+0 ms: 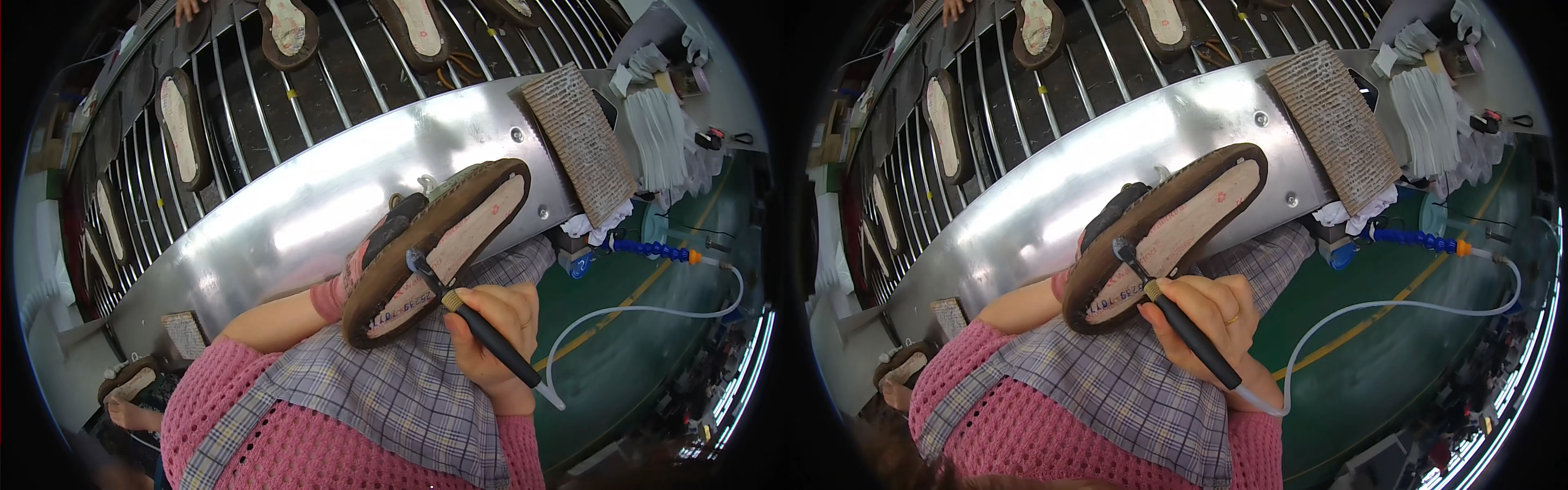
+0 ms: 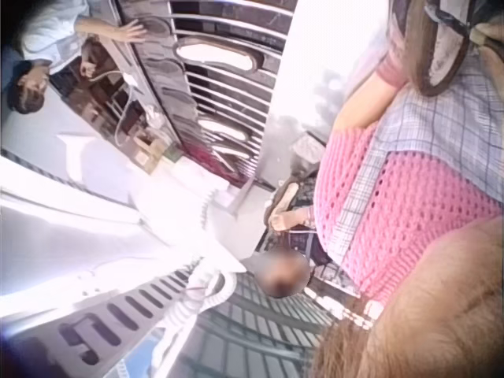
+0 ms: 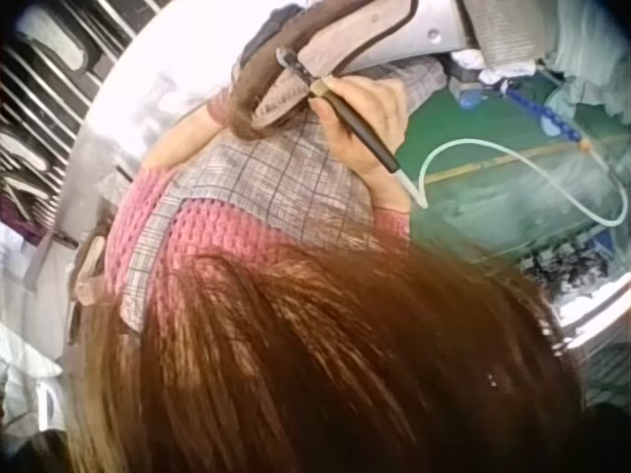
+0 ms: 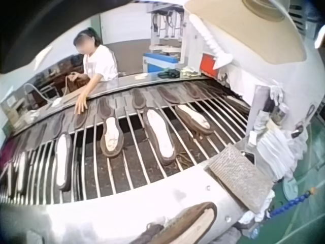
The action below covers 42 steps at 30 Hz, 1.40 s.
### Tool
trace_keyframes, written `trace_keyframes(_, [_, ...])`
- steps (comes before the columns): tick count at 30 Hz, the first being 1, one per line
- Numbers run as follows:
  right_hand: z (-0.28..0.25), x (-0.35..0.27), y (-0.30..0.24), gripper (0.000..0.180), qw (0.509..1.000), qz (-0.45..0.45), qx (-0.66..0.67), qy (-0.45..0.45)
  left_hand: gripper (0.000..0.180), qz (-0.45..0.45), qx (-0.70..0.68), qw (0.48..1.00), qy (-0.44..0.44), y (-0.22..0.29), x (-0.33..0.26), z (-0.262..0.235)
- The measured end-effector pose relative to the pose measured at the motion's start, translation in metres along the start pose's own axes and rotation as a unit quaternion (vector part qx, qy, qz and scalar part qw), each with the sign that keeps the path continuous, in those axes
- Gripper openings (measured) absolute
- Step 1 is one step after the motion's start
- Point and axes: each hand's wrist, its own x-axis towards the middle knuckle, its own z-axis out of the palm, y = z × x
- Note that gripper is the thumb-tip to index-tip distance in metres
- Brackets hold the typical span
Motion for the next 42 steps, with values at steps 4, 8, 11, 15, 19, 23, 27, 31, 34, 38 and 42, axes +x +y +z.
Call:
trace_keyframes(4, [-0.006,0.001,-0.014,0.027,0.998,-0.008,0.021,-0.065,0.060,0.035,0.153,0.983,-0.094,-0.001,0.006,-0.018])
trace_keyframes(8, [-0.010,0.003,-0.018,0.030,0.993,-0.015,0.068,-0.093,0.063,0.167,0.555,0.805,-0.126,0.021,0.012,0.008])
trace_keyframes(11, [-0.014,0.006,-0.012,0.032,0.998,-0.011,0.038,-0.044,0.066,0.137,0.573,0.805,-0.067,0.014,0.009,0.002])
trace_keyframes(15, [-0.006,0.000,-0.025,0.035,0.990,-0.064,-0.121,0.029,0.065,0.157,0.562,0.812,-0.008,0.001,0.004,0.008])
trace_keyframes(19, [-0.010,-0.011,-0.043,0.038,0.989,-0.105,-0.108,-0.009,0.064,0.239,0.613,0.753,0.020,0.000,-0.002,0.018])
trace_keyframes(23, [-0.020,-0.008,-0.033,0.029,1.000,-0.015,0.013,0.003,0.064,0.171,0.566,0.805,0.046,0.004,-0.011,0.020])
trace_keyframes(27, [-0.008,-0.009,-0.029,0.023,0.996,0.041,0.005,0.076,0.065,0.090,0.501,0.856,0.091,0.008,-0.020,0.025])
trace_keyframes(31, [-0.007,-0.010,-0.032,0.024,0.998,0.027,0.004,0.056,0.066,0.046,0.470,0.875,0.111,0.007,-0.027,0.019])
trace_keyframes(34, [-0.010,-0.011,-0.041,0.025,0.999,0.018,0.043,0.028,0.069,0.036,0.457,0.886,0.074,0.007,-0.030,0.006])
trace_keyframes(38, [-0.015,-0.009,-0.053,0.028,0.998,0.001,0.057,-0.026,0.077,0.045,0.531,0.846,0.001,0.014,-0.033,-0.004])
trace_keyframes(42, [-0.017,-0.007,-0.058,0.029,0.995,-0.056,0.063,-0.049,0.077,0.067,0.566,0.822,-0.027,0.019,-0.030,0.007])
